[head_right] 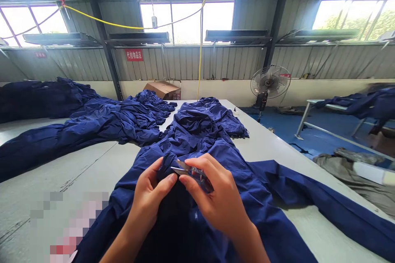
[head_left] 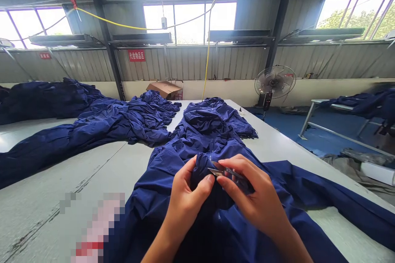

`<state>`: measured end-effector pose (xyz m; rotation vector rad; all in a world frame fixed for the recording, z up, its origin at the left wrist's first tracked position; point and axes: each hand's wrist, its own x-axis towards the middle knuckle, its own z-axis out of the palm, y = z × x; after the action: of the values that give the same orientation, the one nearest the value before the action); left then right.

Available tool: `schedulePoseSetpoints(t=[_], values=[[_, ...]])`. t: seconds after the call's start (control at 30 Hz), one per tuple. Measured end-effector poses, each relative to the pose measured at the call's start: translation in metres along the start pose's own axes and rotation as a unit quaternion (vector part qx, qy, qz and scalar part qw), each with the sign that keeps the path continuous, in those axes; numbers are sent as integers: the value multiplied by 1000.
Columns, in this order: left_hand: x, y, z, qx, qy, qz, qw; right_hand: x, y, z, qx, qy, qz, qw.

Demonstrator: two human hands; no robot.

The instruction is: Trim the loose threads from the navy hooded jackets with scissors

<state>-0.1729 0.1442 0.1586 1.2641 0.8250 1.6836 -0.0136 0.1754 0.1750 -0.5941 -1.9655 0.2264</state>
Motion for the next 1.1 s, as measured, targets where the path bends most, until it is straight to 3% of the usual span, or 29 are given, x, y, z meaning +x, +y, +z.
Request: schedulePoseSetpoints(t=[0.43, 0.63, 0.9, 1.1], values=[[3, 5, 0, 66, 4, 23, 998, 2, 1, 2, 16, 20, -48, 999], [1, 5, 2, 69, 30, 24, 997, 3, 1, 4, 55, 15, -31, 998], [3, -1, -5, 97, 23, 7, 995, 4, 0, 7, 52, 30, -22, 998], [5, 1, -7, 143, -3, 61, 988, 4, 0, 4, 29, 40, -53, 997]])
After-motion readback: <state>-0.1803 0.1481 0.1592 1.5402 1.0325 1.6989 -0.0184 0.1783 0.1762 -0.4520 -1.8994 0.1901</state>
